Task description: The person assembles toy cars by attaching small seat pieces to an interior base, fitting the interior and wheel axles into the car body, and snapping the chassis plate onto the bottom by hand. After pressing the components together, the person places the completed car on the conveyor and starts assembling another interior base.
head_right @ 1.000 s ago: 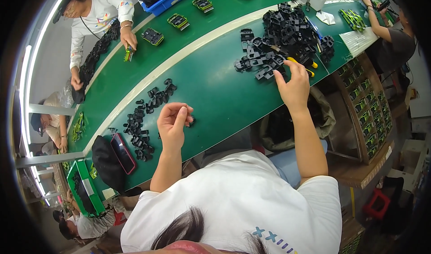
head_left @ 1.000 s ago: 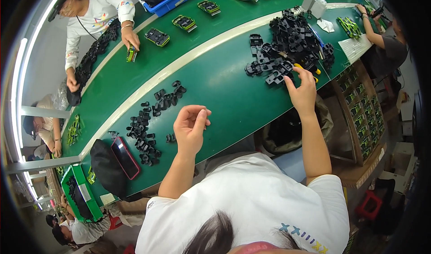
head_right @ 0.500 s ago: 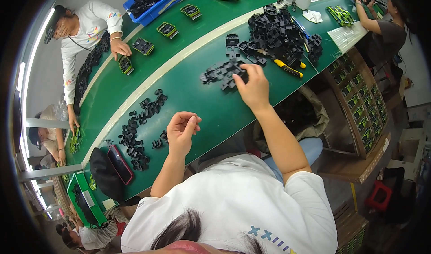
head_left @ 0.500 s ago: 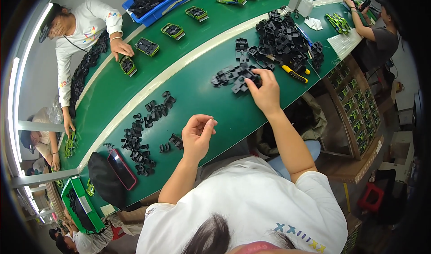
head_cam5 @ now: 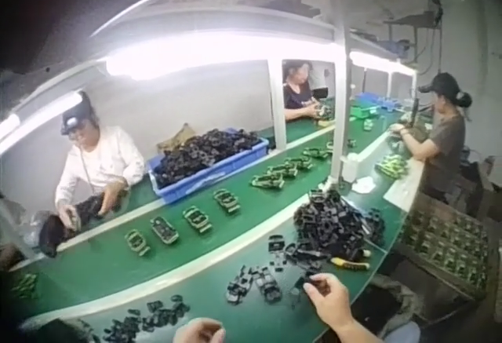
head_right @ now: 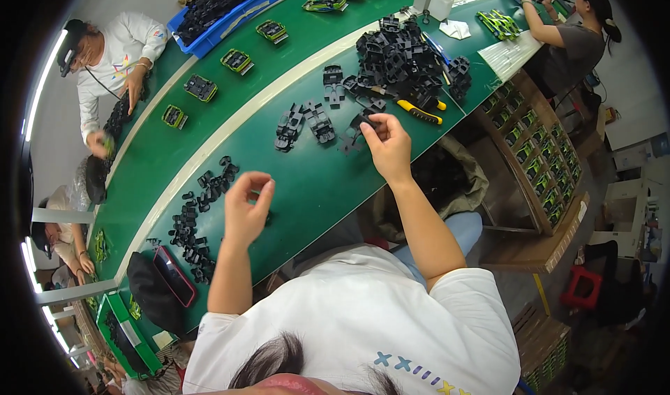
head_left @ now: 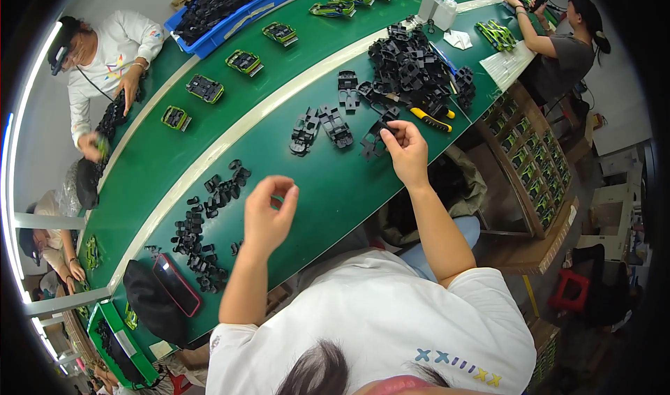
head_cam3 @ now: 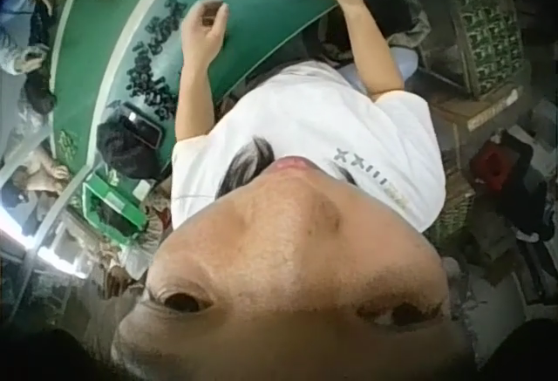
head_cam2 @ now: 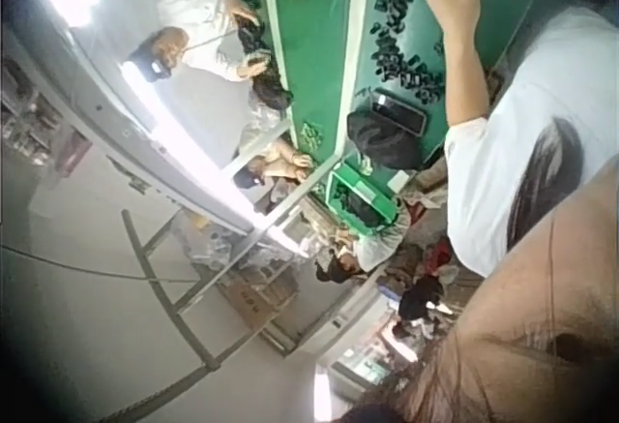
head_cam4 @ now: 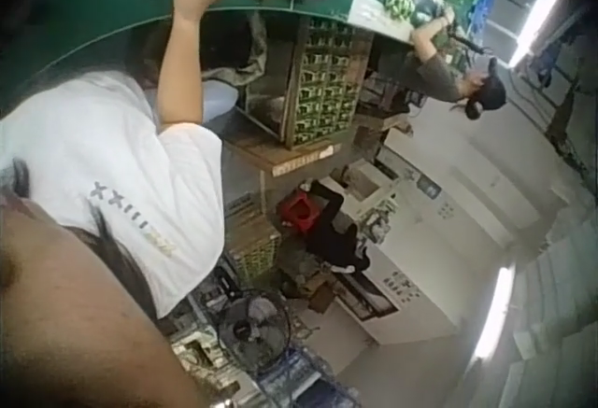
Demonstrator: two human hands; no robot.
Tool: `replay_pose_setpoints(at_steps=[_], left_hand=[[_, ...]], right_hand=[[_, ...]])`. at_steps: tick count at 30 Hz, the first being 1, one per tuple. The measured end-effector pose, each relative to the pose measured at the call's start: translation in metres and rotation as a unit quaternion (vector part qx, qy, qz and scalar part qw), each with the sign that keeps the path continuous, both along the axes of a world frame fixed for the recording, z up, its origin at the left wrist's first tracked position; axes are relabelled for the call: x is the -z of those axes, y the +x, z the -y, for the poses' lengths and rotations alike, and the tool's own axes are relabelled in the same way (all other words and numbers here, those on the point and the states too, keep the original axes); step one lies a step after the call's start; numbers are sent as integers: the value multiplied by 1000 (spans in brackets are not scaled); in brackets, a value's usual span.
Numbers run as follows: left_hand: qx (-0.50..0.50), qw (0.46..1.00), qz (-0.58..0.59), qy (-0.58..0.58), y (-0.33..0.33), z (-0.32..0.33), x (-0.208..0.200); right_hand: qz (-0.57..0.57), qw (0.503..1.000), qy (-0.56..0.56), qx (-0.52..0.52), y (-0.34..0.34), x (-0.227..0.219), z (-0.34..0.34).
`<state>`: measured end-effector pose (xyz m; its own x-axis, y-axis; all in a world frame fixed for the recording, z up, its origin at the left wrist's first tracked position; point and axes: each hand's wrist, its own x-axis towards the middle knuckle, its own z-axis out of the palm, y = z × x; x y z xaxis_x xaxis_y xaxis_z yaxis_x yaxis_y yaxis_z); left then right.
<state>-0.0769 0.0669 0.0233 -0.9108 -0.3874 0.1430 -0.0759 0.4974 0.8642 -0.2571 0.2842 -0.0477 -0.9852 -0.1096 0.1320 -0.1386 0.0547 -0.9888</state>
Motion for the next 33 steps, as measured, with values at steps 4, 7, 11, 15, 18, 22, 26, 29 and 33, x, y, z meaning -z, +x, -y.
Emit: replay_pose_setpoints(at_steps=[4,7,11,15,18,22,26,29,33], left_hand=[[55,977,93,-186,-41,26,-1],[77,922,188,-329,-70,8,2],[107,914,200,-336,-110,-2,28],[121,932,96,-327,-145,-4,64],[117,937,79,-319,-157,-16,60],[103,945,61,-303,-142,-20,16],[137,969,-50,-197,-98,-12,-5],[177,974,83,118,-67,-10,-4],[115,934,96,324,-37,-17,-1]], right_hand=[[-14,1000,6,10,12,7,-5],[-37,999,26,18,13,7,-2],[-58,998,29,20,11,10,-6],[-52,999,-11,-3,13,10,-8],[-41,998,-38,-23,10,13,-7],[-30,993,-107,-31,9,11,-12],[-11,988,-142,-67,15,-1,-14],[42,969,-210,-122,20,-11,-11],[10,920,-273,-280,47,-26,11]])
